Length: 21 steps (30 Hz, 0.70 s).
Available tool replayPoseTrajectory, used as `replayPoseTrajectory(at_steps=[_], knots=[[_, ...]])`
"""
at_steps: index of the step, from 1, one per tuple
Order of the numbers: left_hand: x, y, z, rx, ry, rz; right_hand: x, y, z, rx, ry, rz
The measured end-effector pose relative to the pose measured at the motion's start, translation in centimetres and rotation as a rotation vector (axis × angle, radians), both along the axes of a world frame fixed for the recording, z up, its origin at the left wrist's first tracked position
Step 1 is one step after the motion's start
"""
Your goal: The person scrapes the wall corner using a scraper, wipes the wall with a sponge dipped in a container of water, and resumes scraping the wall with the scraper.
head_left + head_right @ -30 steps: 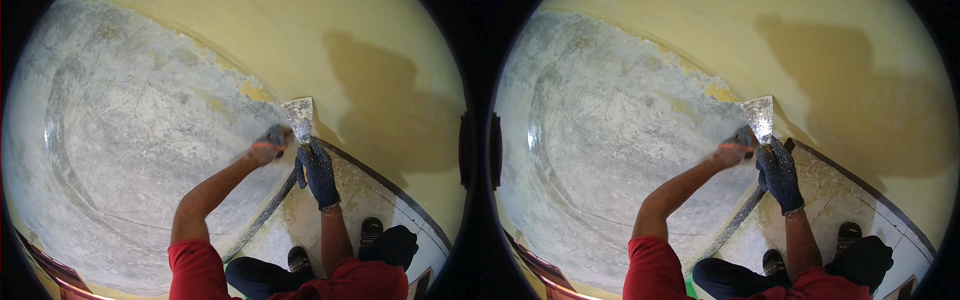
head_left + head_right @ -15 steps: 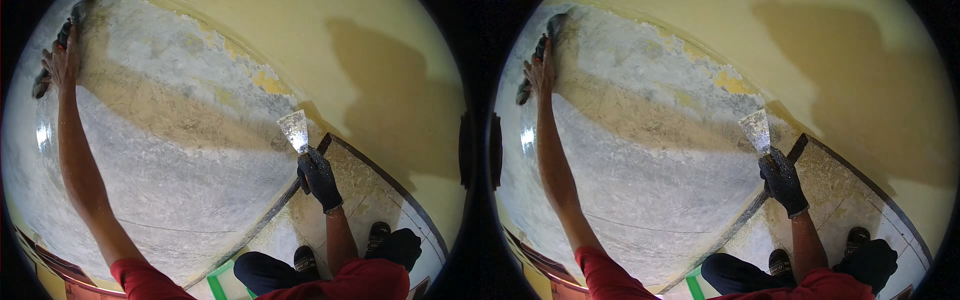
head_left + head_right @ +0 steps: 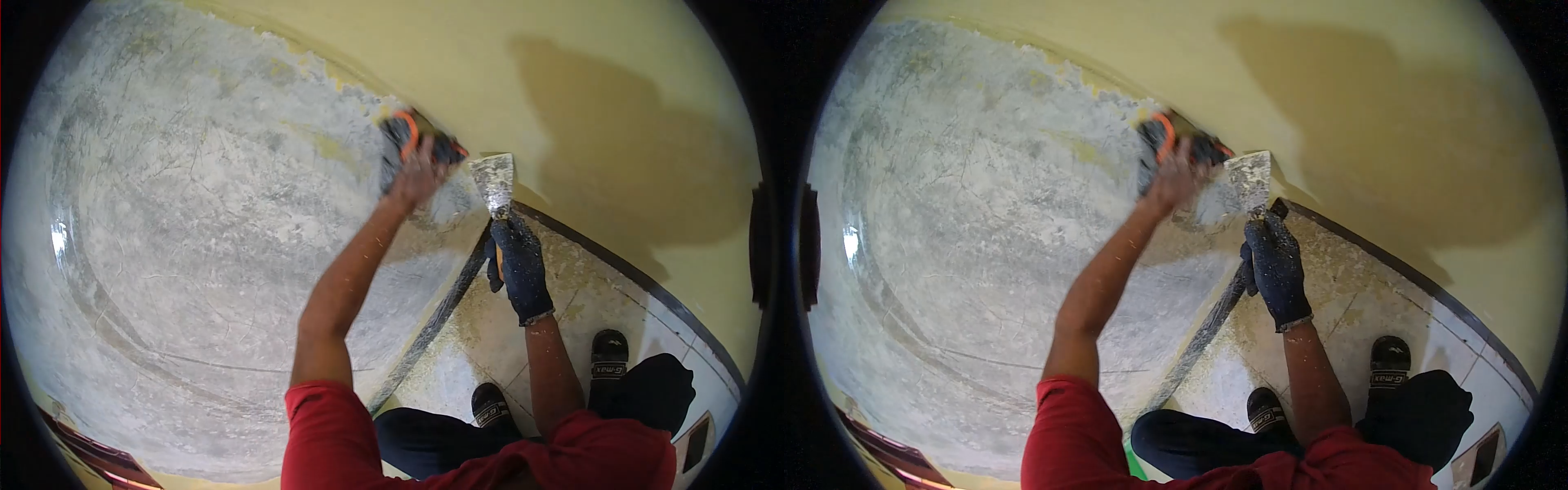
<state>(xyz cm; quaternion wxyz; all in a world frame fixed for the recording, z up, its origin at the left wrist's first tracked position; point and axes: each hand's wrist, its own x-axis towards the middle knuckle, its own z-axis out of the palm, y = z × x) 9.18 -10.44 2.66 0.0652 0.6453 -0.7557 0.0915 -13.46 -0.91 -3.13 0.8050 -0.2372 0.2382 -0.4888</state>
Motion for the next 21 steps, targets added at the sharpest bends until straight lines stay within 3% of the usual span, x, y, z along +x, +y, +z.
replayPoseTrajectory(at_steps=[3,5,7,9,10,12,15,16,17,18,21], knots=[[2.1,3.6,-6.3,0.106,-0.161,-0.073,-0.8,0.4,-0.3,-0.060,-0.014,0.014],[5.8,5.0,-6.9,0.239,-0.243,-0.271,-1.2,0.6,-0.4,-0.068,-0.017,0.008],[4.7,7.0,0.2,0.413,-0.165,0.037,-0.9,0.5,-0.7,-0.069,-0.034,0.015],[2.9,7.2,11.8,-0.186,-0.556,-0.189,-0.3,0.3,-1.3,-0.056,0.041,0.027],[3.2,7.5,17.3,-0.192,-0.571,-0.173,0.1,0.3,-1.4,-0.067,0.028,0.041],[2.6,8.0,28.7,-0.639,-1.000,0.014,1.1,0.3,-1.6,-0.069,0.013,0.047],[2.2,7.1,41.9,-0.949,-0.952,0.143,3.3,0.8,-2.1,-0.082,0.051,0.087],[3.7,6.2,46.3,-1.042,-1.048,0.246,3.8,1.1,-2.0,-0.048,0.069,0.133],[4.5,5.4,49.4,-1.213,-1.045,0.293,4.4,1.2,-2.1,-0.071,0.056,0.126],[2.6,4.6,50.0,-1.275,-0.789,0.454,5.1,1.4,-2.4,-0.039,0.028,0.166],[0.9,1.9,48.3,-1.234,-0.568,0.463,6.3,0.6,-2.9,-0.024,0.020,0.205]])
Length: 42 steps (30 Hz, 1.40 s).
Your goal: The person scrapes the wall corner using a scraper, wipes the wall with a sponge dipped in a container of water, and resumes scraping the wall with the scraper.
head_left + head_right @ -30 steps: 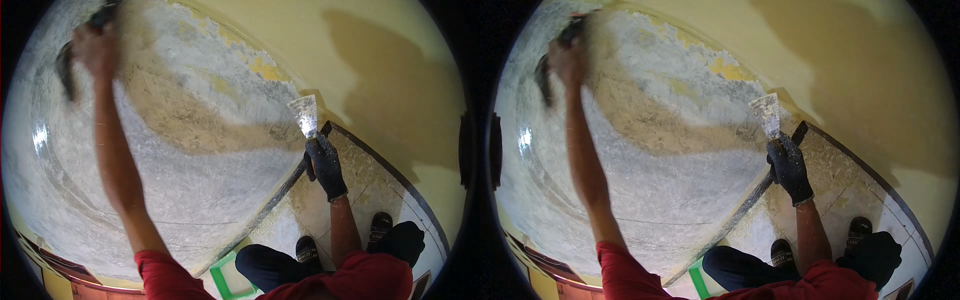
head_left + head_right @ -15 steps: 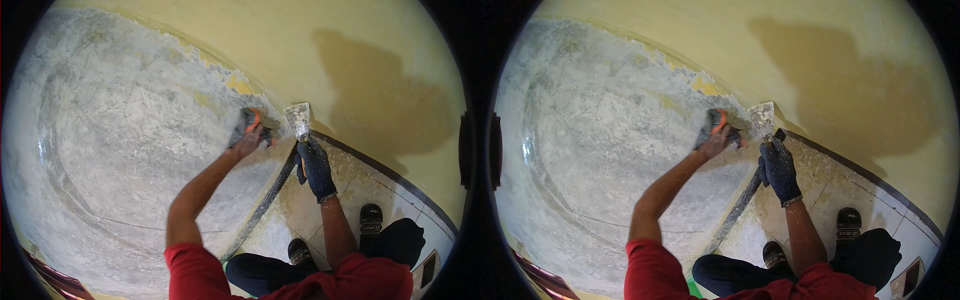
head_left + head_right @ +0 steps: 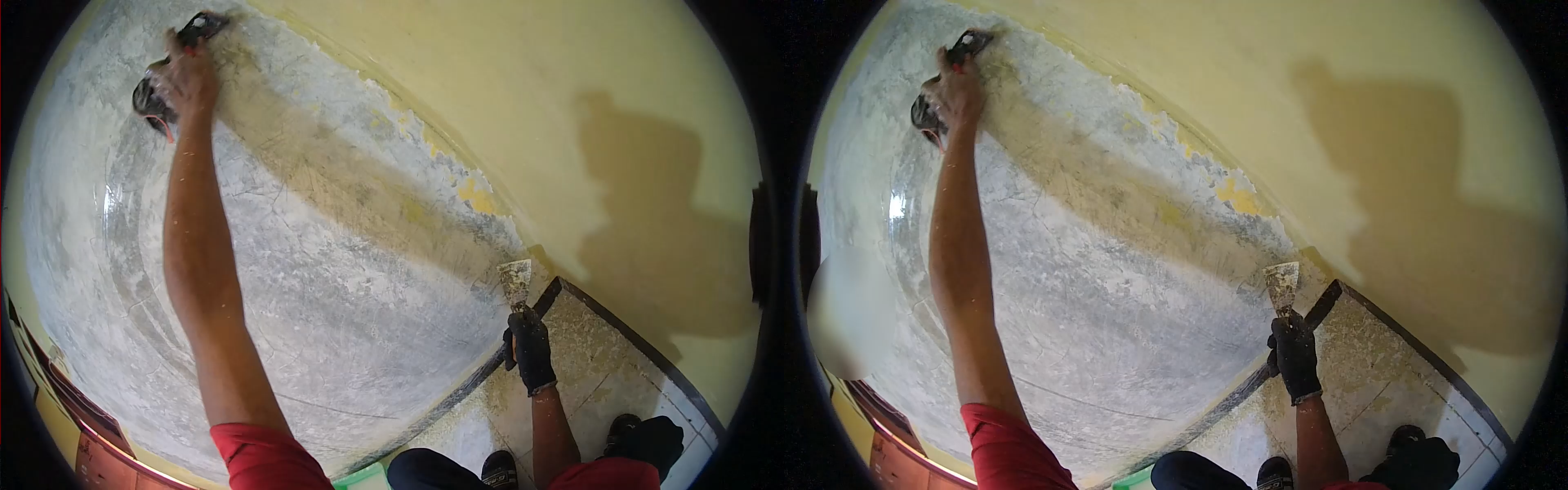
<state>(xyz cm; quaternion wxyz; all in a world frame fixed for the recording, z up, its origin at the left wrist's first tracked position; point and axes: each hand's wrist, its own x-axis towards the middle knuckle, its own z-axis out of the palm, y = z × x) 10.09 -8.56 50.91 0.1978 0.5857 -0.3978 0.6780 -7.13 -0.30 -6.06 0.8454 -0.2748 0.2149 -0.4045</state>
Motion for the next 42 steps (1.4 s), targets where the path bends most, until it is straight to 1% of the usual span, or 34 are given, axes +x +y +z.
replayPoseTrajectory(at_steps=[2,3,4,5,6,7,9,10,11,13,14,16,17,18,19,20,21,23,24,25,26,27,28,29,30,31,33,34,35,37,38,39,40,42], knots=[[1.6,-1.7,-1.7,0.214,-0.343,0.132,0.6,0.2,-0.3,-0.005,0.009,0.016],[2.4,-2.5,-3.6,0.407,-0.494,0.047,0.6,0.0,-0.4,0.008,0.007,0.013],[2.1,-3.5,-6.7,0.535,-0.473,0.240,0.4,0.0,-0.4,0.019,0.007,0.011],[2.0,-4.6,-11.5,0.509,-0.494,-0.122,0.5,0.3,-0.6,0.016,0.014,0.026],[1.1,-4.8,-17.1,0.514,-0.366,-0.139,0.6,0.5,-1.0,0.028,0.022,-0.003],[-1.0,-3.6,-21.6,0.626,-0.323,-0.092,0.5,0.6,-1.1,0.043,0.024,-0.043],[-1.4,-2.6,-28.8,0.886,-0.178,-0.353,-0.4,0.8,-0.3,0.040,0.012,-0.094],[0.3,-2.0,-32.5,1.042,-0.107,-0.309,-1.0,0.7,0.1,0.038,-0.003,-0.137],[0.8,-0.6,-35.4,1.116,-0.173,-0.402,-1.6,0.4,0.1,0.023,0.000,-0.152],[1.5,3.2,-39.0,1.280,-0.150,-0.239,-2.4,0.2,-0.3,-0.009,-0.058,-0.159],[1.9,3.7,-38.1,1.253,-0.146,-0.226,-2.6,0.0,-0.7,-0.036,-0.061,-0.147],[4.2,6.3,-35.3,1.386,-0.120,-0.169,-2.2,-0.2,-1.6,-0.051,0.041,-0.211],[3.1,7.1,-30.5,1.325,-0.168,-0.114,-2.0,0.1,-1.3,-0.081,0.030,-0.181],[2.3,8.2,-25.5,1.191,-0.249,-0.166,-2.1,0.5,-0.8,-0.093,0.025,-0.170],[1.3,10.0,-20.8,1.023,-0.189,-0.007,-1.8,0.9,-0.6,-0.101,0.019,-0.161],[3.1,11.5,-16.7,0.880,-0.297,0.010,-1.3,1.2,-1.4,-0.102,-0.002,-0.122],[2.9,13.9,-12.6,0.632,-0.336,0.095,-0.6,1.2,-2.6,-0.121,-0.005,-0.095],[6.7,19.2,-4.4,0.325,-0.408,0.155,1.1,1.5,-4.2,-0.193,0.132,-0.155],[7.0,22.3,-2.3,0.102,-0.317,0.206,0.4,2.1,-2.1,-0.149,0.097,-0.080],[8.9,26.3,-0.7,-0.071,-0.278,0.388,1.0,2.0,-2.1,-0.165,0.094,-0.067],[9.3,29.5,-1.1,-0.296,-0.198,0.385,1.5,2.0,-2.5,-0.273,0.118,-0.166],[10.9,33.2,-0.9,-0.355,-0.136,0.390,2.0,2.1,-2.8,-0.374,0.138,-0.271],[11.5,36.2,-1.6,-0.474,0.025,0.343,1.8,2.2,-2.0,-0.372,0.134,-0.272],[12.6,39.5,-1.9,-0.508,0.155,0.227,1.0,2.3,-0.7,-0.268,0.078,-0.180],[12.7,41.3,-3.2,-0.641,0.207,0.227,0.5,2.3,0.1,-0.160,0.027,-0.088],[13.0,42.6,-4.1,-0.772,0.262,0.228,0.4,2.2,0.0,-0.150,0.034,-0.091],[16.4,45.3,-4.0,-0.840,0.213,0.183,0.3,1.8,-0.4,-0.083,0.008,-0.053],[17.1,45.4,-3.8,-0.773,0.120,0.290,0.3,1.7,-0.3,-0.073,0.013,-0.052],[16.3,43.9,-3.7,-0.767,0.124,0.294,0.4,1.5,-0.1,-0.046,0.024,-0.075],[14.6,38.9,-3.5,-0.791,0.230,0.047,0.2,1.3,-0.3,-0.024,0.037,-0.099],[13.0,35.7,-4.2,-0.667,0.210,0.021,0.3,1.2,-0.4,-0.046,0.044,-0.107],[14.4,33.1,-4.7,-0.476,0.027,0.029,0.3,1.3,-0.4,-0.072,0.050,-0.112],[14.7,29.7,-6.5,-0.484,0.025,0.036,0.3,1.7,0.2,-0.079,0.049,-0.106],[14.9,18.2,-11.5,0.267,0.206,-0.167,-0.2,2.3,1.7,-0.088,0.056,-0.121]])
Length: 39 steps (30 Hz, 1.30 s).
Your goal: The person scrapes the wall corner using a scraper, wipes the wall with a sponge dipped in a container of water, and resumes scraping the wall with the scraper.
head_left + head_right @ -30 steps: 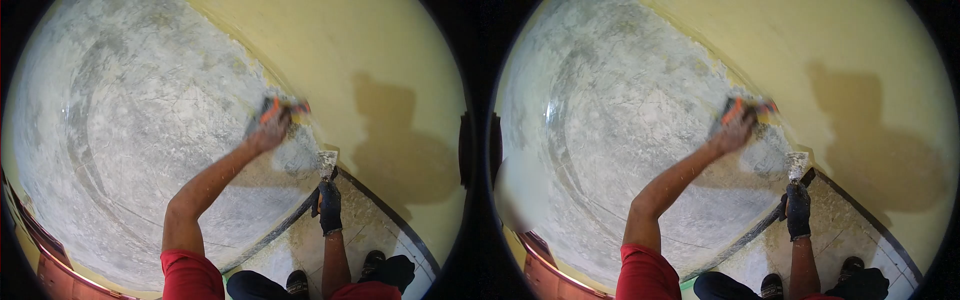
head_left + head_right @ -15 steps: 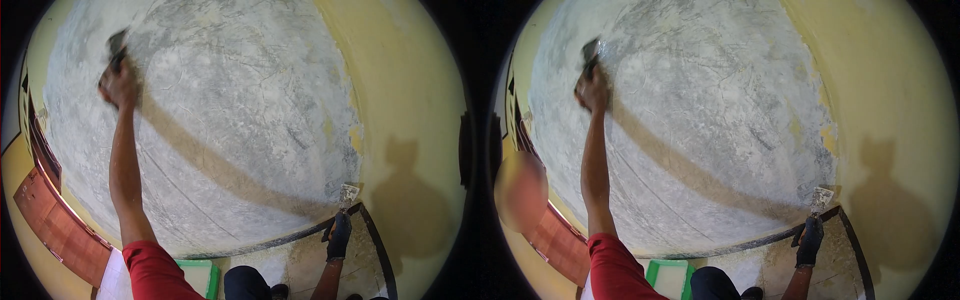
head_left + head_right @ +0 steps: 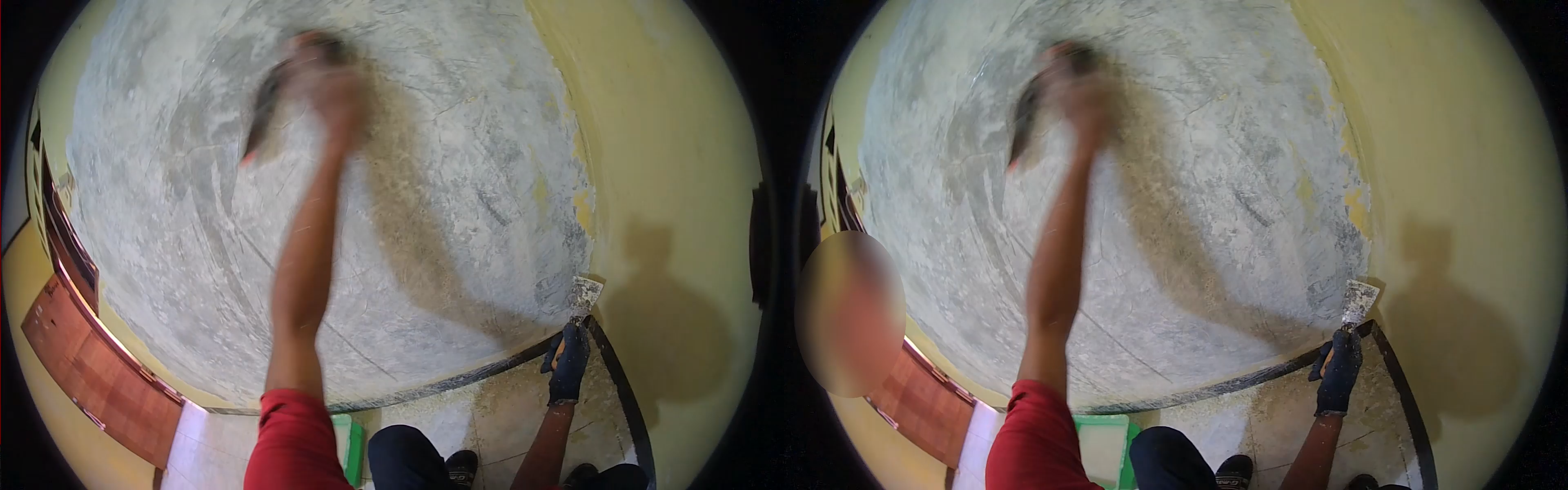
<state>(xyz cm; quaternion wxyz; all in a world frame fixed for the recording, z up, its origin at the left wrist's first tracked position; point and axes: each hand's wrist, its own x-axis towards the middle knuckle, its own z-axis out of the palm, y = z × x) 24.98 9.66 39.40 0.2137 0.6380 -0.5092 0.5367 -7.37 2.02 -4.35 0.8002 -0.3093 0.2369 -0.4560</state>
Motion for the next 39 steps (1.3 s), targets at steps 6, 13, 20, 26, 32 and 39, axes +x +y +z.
replayPoseTrajectory(at_steps=[6,13,20,26,32,39], knots=[[-13.9,-18.8,-16.5,0.460,-0.271,-0.309,-0.5,1.1,-0.8,-0.055,-0.027,-0.035],[-8.1,2.5,-6.0,0.150,-0.096,-0.139,0.4,-0.2,-3.2,0.008,0.064,0.017],[-1.0,25.3,2.6,-0.989,0.226,0.418,3.2,-0.4,-8.0,-0.023,0.134,0.086],[-5.4,9.5,-0.5,-0.658,-0.036,-0.211,1.6,-1.3,-4.2,-0.006,0.099,0.066],[-12.3,-17.5,-14.7,0.192,-0.023,-0.277,-0.7,-1.6,-4.4,0.026,0.107,0.000],[-12.5,-11.7,-26.6,0.756,-0.354,-0.266,-3.3,-2.4,-3.8,0.035,0.077,-0.032]])
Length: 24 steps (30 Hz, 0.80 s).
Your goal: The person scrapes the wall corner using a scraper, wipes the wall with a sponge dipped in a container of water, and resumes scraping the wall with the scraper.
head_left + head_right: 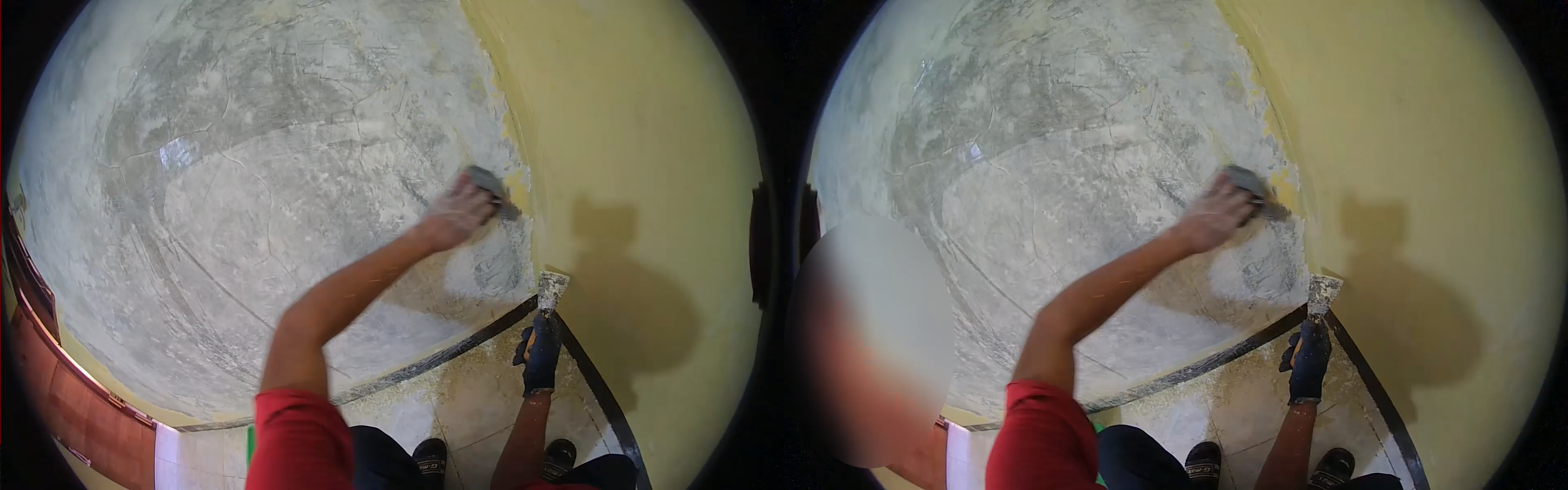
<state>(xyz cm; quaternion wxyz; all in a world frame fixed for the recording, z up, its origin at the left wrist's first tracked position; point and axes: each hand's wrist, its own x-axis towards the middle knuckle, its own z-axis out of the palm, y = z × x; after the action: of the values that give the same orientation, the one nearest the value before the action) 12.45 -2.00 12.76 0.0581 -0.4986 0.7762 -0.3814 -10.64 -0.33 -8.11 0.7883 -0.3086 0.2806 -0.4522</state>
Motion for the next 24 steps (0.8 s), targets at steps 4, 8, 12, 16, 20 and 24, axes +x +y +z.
replayPoseTrajectory(at_steps=[4,8,12,16,20,24], knots=[[5.3,13.7,10.3,-0.398,-0.092,0.231,0.6,0.2,0.0,0.031,0.008,0.040],[8.7,27.9,19.6,-1.113,0.286,0.195,2.7,1.1,-0.6,0.037,0.031,0.117],[11.9,35.3,20.2,-1.600,0.434,0.218,4.0,1.8,-0.8,0.023,0.124,0.160],[8.1,27.0,16.1,-1.558,0.324,0.274,3.4,1.6,-0.6,0.051,0.127,0.153],[2.6,13.1,11.3,-1.098,0.142,0.163,2.3,0.6,-0.8,0.031,0.121,0.126],[-0.5,1.2,-0.8,-0.467,0.246,0.102,0.5,0.6,-0.4,0.068,0.117,0.019]])
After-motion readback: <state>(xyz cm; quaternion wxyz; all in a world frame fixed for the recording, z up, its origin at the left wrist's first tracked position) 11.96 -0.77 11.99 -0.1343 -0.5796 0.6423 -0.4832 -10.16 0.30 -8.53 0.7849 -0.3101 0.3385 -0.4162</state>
